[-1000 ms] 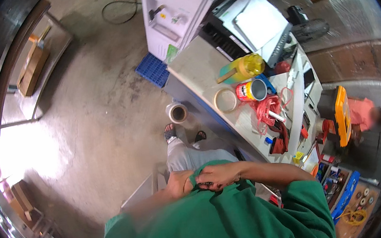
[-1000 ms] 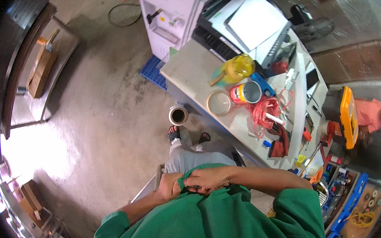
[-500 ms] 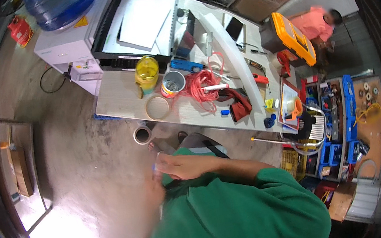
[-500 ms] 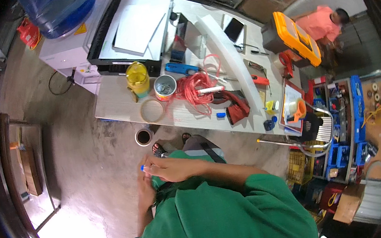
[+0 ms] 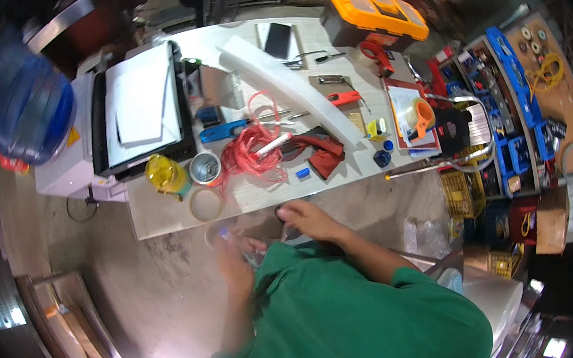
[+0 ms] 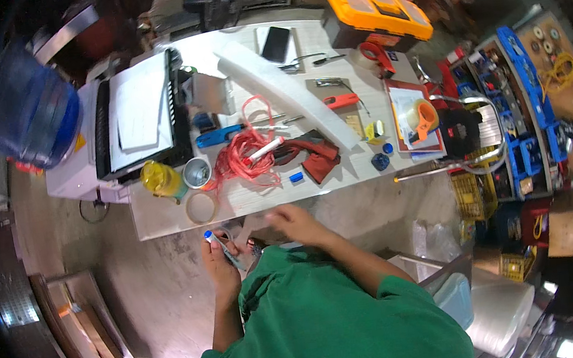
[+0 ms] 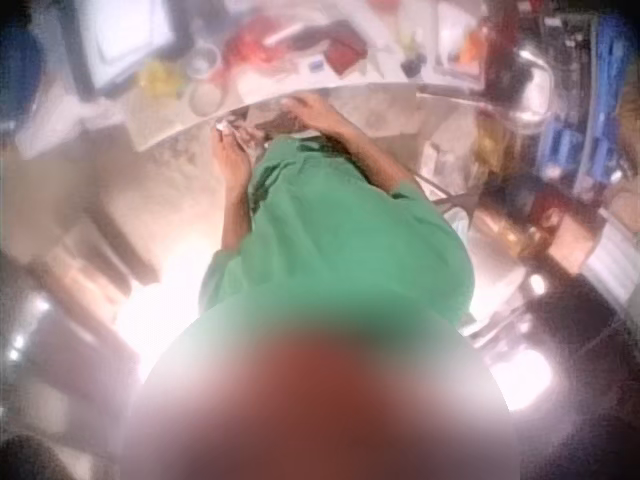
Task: The person repeatedly cuts the ends of small white markers with blue caps using a utility knife on a cluttered workbench. The person holds each marker, slices the tip, and sets it down, repeating the action multiple times.
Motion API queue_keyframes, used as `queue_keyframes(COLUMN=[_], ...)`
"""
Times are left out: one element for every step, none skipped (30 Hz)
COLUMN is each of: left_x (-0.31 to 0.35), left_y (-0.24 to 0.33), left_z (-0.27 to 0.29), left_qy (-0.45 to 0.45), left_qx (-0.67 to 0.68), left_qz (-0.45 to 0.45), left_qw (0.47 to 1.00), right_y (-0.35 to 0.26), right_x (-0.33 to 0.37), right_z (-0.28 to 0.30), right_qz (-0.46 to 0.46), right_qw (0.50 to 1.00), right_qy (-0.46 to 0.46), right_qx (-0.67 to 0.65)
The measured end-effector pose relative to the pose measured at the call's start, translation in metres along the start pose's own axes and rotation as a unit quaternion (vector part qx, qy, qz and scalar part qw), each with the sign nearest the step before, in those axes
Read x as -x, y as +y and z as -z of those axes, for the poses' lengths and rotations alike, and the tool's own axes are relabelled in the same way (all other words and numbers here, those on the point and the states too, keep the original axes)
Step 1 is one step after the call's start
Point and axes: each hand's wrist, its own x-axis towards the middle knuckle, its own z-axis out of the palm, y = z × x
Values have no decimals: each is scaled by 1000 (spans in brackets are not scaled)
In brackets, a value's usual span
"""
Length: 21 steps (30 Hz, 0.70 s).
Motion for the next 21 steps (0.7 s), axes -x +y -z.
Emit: queue_keyframes(left_x=[-4,-10,-12,-13,-15,-17,-18,-20,-24,-30,-35,-41,-47,-50,-53,-55,-56,-59,-63,-64,-66], left_y=[1,0,1,1,0,-3,-6,-9,-14,-19,-25,-32,-40,-46,-51,-59,-68,-79,-93,-108,-124], left_z=[-1,-5,-7,-9,-11,-14,-17,-20,-23,-27,-34,-43,-54,-66,-78,-95,-112,-128,-145,-157,-168], left_qy=[-16,-28,-37,-50,-57,-69,-72,-79,-93,-113,-124,-172,-209,-232,-293,-340,-388,-416,-445,-470,-481], left_qx=[28,5,-22,-53,-81,-96,-108,-116,-130,-140,-143,-225,-301,-381,-410,-443,-474,-464,-453,-433,-447], left_qz=[46,38,61,88,112,124,135,136,146,147,156,108,70,78,64,94,113,130,134,132,133], left_qw=[998,999,997,993,989,985,982,981,976,973,969,953,928,892,861,824,782,771,761,757,743], right_y=[27,54,80,104,125,142,156,167,174,180,183,184,185,186,185,185,186,187,188,190,191], right_x=[3,7,15,27,38,50,61,72,81,86,89,91,92,93,94,97,102,105,106,110,111], right_z=[18,34,45,53,58,60,61,61,61,64,68,75,85,96,107,121,137,152,165,175,182], right_qz=[-67,-96,-151,-151,-179,-226,-207,-208,-197,-205,-201,-201,-218,-240,-286,-275,-286,-282,-267,-237,-222], right_qw=[997,984,951,956,954,945,960,966,973,969,966,962,962,959,950,959,957,953,956,959,956], right_qy=[48,61,78,60,43,15,41,58,72,97,120,149,135,126,112,44,-29,-110,-121,-146,-169], right_qx=[12,134,259,243,236,234,187,143,95,103,107,113,95,79,55,53,45,19,-8,-52,-90])
